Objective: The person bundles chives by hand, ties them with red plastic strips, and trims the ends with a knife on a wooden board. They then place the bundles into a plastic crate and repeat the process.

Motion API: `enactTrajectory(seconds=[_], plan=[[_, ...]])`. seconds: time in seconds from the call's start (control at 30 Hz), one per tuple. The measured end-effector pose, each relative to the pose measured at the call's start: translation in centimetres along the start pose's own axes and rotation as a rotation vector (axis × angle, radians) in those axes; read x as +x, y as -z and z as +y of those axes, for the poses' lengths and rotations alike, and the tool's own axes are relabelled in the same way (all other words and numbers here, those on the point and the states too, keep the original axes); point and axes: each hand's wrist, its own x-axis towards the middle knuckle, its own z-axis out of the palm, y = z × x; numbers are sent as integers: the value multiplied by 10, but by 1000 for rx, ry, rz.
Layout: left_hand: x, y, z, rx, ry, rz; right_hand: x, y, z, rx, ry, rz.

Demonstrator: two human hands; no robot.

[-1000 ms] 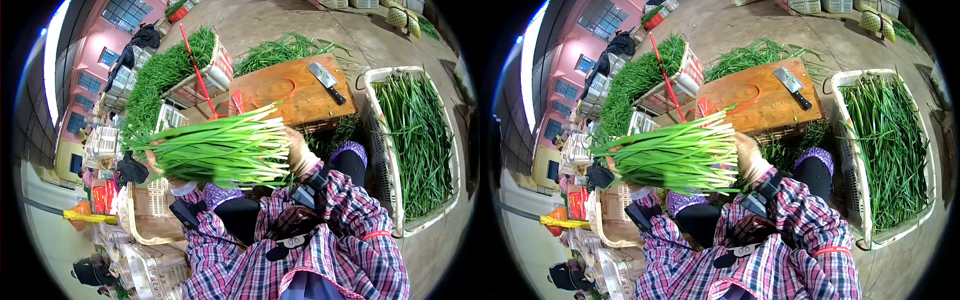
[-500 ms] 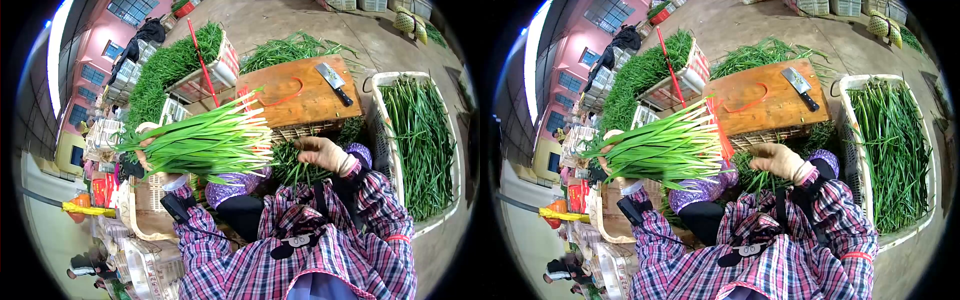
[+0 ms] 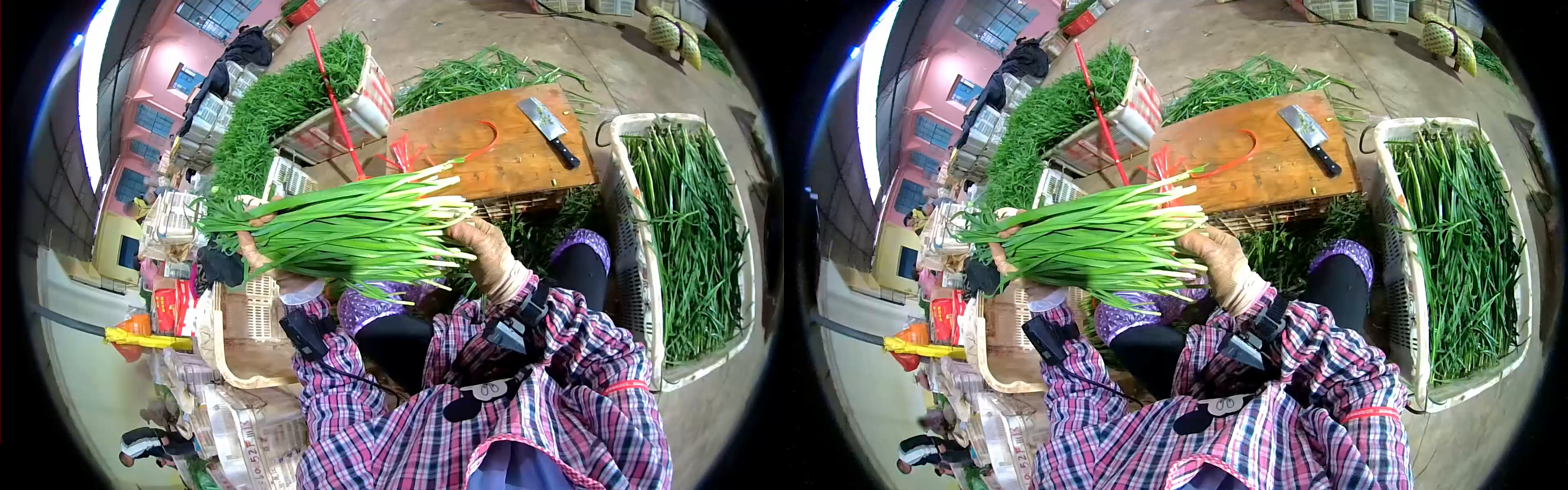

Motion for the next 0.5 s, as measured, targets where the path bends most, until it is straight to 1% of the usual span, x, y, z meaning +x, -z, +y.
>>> enactTrajectory(seconds=[0.03, 0.07, 0.1, 0.17, 0.2, 0.23, 0.3, 0.33, 0.37, 0.4, 0.43, 0.47, 0.5], plan=[[-2, -5, -6, 65, -16, 59, -2, 0, 0, 24, 30, 33], [-2, -1, -10, 264, -169, 96, -2, 1, 0, 37, 69, 53], [-1, 2, -11, 259, -170, 95, -1, 4, 0, 51, 109, 72], [1, 7, -10, 220, -149, -20, 14, 25, 4, 168, 183, 1], [2, 7, -7, 221, -152, -24, 2, 25, -13, 157, 99, 112], [2, 6, -3, 318, -176, 86, 2, 38, -18, 158, 131, 163], [2, 5, 5, 509, -218, 309, -5, 51, -30, 110, 207, 102], [1, 6, 9, 449, -120, 60, -10, 52, -38, 111, 207, 103], [2, 9, 13, 449, -119, 62, -19, 48, -50, -185, 141, 52], [4, 13, 16, 367, -111, -30, -26, 46, -57, -480, 70, 0], [5, 17, 18, 283, -103, -122, -27, 41, -55, -620, 74, -64], [5, 14, 12, -23, -8, -180, -31, 28, -52, -690, 167, -133], [3, 4, 5, -25, -7, -180, -33, 16, -50, -760, 263, -203]])
